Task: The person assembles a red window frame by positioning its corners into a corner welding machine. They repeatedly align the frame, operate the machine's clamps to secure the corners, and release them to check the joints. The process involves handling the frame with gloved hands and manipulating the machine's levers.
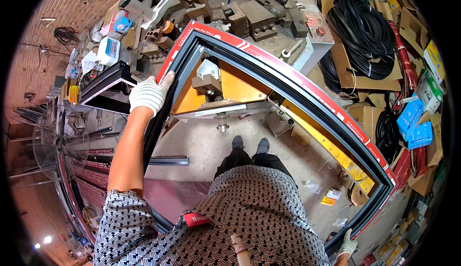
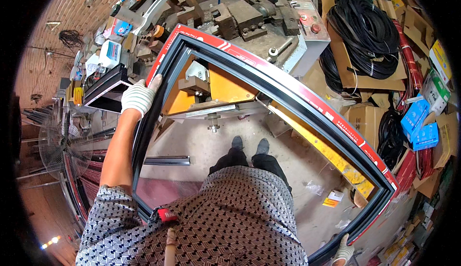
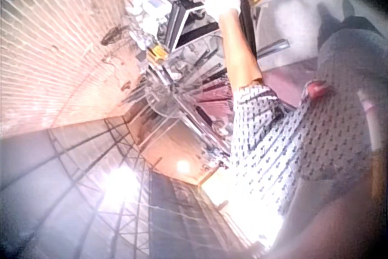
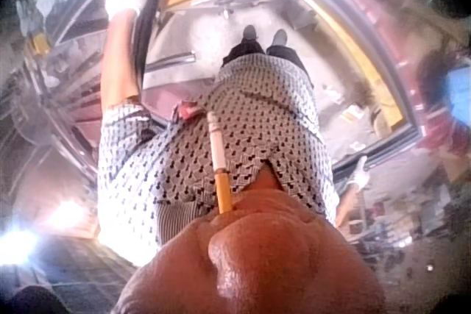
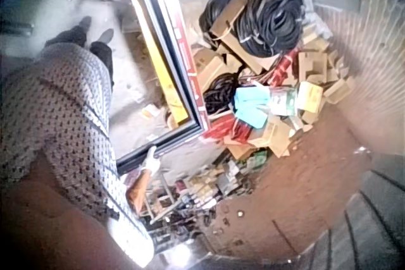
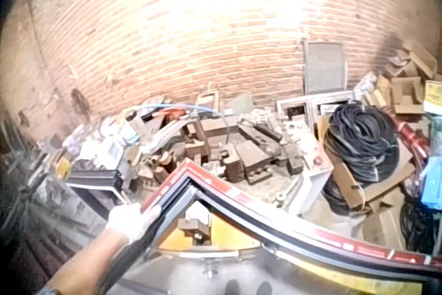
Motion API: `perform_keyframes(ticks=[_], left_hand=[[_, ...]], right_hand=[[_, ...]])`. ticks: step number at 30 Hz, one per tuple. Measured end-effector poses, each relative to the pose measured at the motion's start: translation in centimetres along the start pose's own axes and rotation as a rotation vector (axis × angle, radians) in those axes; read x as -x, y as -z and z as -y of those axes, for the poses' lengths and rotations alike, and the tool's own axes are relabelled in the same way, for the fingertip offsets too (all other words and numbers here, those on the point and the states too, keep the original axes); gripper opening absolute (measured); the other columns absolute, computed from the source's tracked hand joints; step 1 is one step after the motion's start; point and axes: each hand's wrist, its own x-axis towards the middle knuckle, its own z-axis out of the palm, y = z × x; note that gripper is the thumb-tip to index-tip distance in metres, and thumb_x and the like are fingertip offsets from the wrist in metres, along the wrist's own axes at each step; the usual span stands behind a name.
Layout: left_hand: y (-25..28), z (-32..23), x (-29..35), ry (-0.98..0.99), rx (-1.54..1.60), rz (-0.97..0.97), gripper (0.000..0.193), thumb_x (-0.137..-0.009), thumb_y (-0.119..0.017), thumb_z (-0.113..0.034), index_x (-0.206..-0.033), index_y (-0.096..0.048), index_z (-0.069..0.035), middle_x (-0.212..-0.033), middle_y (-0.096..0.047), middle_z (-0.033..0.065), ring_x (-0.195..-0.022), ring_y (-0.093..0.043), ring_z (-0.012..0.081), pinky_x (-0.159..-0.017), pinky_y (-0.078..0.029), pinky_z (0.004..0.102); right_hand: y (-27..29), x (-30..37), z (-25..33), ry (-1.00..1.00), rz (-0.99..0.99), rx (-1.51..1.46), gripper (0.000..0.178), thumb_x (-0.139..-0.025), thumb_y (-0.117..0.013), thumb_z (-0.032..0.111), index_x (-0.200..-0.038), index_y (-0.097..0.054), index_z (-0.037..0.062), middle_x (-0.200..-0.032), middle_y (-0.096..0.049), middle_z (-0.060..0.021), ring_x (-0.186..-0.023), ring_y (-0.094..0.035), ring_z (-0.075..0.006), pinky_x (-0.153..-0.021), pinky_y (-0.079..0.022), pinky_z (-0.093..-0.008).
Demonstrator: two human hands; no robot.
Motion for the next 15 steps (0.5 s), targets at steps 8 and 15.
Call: perform_keyframes(ticks=[8, 15], left_hand=[[-2.1, -0.9, -2.3, -0.083, -0.048, 0.043, 0.094, -0.098, -0.038, -0.080, -0.120, -0.072, 0.005, -0.113, -0.073, 0.0325, -0.112, -0.070, 0.0434, -0.101, -0.051, 0.0485], [-1.9, -0.4, -3.7, -0.096, -0.029, 0.068, 0.094, -0.098, -0.038, -0.080, -0.122, -0.071, 0.005, -0.113, -0.073, 0.0332, -0.112, -0.071, 0.0436, -0.100, -0.052, 0.0498]], right_hand=[[-1.3, 1.8, -5.1, -0.093, -0.060, 0.076, 0.065, -0.092, -0.080, 0.055, -0.116, -0.073, -0.0053, -0.091, -0.074, -0.0084, -0.074, -0.067, -0.0196, -0.069, -0.058, -0.0385], [-3.1, 3.1, -6.6, -0.065, -0.087, 0.013, 0.064, -0.092, -0.082, 0.052, -0.121, -0.072, -0.0038, -0.097, -0.075, -0.0082, -0.077, -0.069, -0.0199, -0.074, -0.060, -0.0377]])
